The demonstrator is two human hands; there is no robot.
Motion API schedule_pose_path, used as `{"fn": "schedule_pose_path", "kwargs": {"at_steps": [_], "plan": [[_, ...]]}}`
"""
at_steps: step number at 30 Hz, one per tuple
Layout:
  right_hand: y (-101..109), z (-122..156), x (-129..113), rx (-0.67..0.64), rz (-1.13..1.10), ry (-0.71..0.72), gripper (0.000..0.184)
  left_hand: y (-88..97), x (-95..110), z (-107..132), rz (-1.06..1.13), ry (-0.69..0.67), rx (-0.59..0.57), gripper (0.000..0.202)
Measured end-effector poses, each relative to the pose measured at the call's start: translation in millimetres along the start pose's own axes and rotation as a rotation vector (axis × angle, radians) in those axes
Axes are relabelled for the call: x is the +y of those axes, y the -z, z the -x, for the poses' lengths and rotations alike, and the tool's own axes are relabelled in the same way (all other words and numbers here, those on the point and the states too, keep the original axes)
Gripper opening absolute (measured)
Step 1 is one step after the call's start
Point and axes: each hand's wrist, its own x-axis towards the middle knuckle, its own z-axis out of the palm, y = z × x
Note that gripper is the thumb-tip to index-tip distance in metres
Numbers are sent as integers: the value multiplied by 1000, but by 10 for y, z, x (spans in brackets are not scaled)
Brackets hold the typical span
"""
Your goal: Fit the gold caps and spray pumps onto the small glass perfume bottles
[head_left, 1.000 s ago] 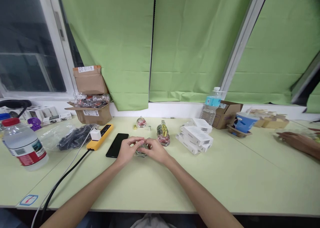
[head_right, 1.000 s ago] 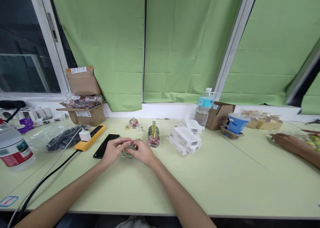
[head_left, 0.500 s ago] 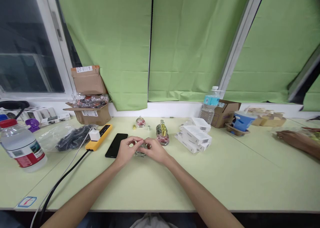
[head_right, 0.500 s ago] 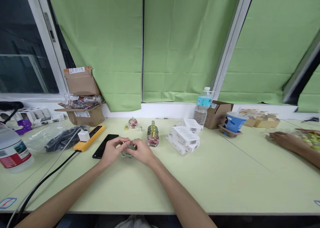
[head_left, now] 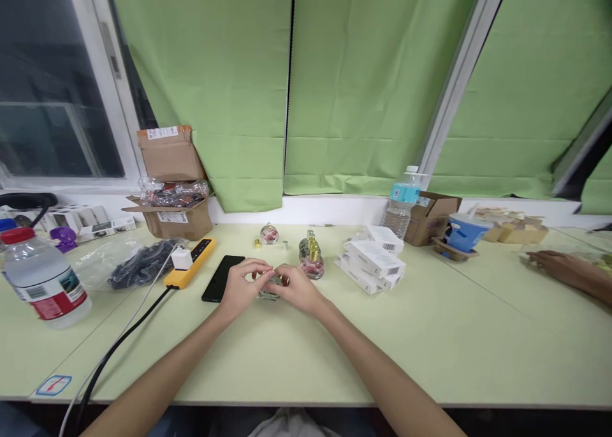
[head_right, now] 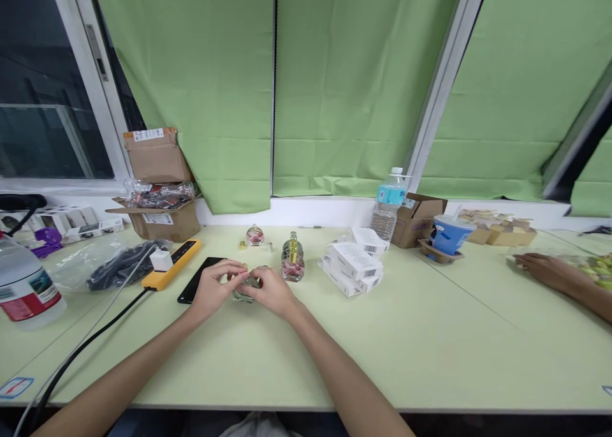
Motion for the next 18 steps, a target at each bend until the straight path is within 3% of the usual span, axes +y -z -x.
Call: {"fn": "schedule_pose_path", "kwargs": {"at_steps": [11, 18], "plan": [[-4, 7, 2, 8, 7, 34, 28, 5, 41, -7, -127, -56, -29, 14], [-5, 2, -4, -8, -5, 45, 26, -2, 53, 1, -93, -37, -24, 15]]}}
